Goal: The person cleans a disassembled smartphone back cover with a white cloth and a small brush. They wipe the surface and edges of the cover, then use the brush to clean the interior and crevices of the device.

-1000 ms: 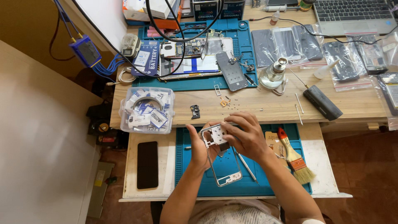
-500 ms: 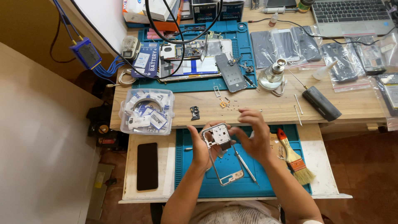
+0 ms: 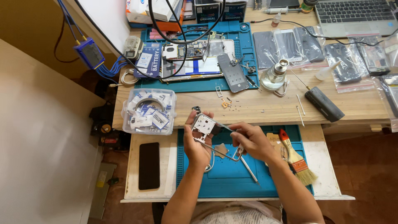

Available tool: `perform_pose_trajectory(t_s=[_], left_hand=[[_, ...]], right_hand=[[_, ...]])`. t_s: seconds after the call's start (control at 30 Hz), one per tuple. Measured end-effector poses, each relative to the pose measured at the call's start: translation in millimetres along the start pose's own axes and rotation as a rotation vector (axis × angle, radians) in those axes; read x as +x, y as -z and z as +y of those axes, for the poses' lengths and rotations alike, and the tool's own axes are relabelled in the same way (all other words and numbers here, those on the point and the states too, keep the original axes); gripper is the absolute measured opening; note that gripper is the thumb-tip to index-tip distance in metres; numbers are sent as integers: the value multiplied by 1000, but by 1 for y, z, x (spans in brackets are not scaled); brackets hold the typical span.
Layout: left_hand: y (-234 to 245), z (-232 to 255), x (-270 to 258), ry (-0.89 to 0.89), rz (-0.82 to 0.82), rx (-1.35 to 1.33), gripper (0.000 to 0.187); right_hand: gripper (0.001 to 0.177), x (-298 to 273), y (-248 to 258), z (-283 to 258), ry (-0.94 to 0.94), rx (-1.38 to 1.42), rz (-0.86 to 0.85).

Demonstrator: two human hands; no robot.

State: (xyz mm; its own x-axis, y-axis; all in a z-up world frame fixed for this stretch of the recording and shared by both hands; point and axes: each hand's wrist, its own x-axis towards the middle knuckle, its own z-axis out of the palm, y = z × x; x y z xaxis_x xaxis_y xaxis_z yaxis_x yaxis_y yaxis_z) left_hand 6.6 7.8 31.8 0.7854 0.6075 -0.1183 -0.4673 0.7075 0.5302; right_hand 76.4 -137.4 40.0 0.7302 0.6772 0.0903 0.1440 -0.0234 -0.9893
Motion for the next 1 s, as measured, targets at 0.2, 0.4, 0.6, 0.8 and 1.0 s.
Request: perform_pose_trajectory(t_s=[0.2,0.4,0.6,0.8,1.0], left_hand=[[25,29,14,83,-514,417,57],[31,23,23,37,-365,639,31],[18,13,17,-140,-248,898,22],[34,23,26,-414,-115,1054,51],[18,38,23,-557,-48,1015,29]], right_hand=[[15,3,25,10,-36,87,204],[18,4,35,-10,23,-43,69],[20,8,40,-32,15,-149,-33],[21,33,60,-14,43,-190,212],[28,125,60,-27,105,-529,510]])
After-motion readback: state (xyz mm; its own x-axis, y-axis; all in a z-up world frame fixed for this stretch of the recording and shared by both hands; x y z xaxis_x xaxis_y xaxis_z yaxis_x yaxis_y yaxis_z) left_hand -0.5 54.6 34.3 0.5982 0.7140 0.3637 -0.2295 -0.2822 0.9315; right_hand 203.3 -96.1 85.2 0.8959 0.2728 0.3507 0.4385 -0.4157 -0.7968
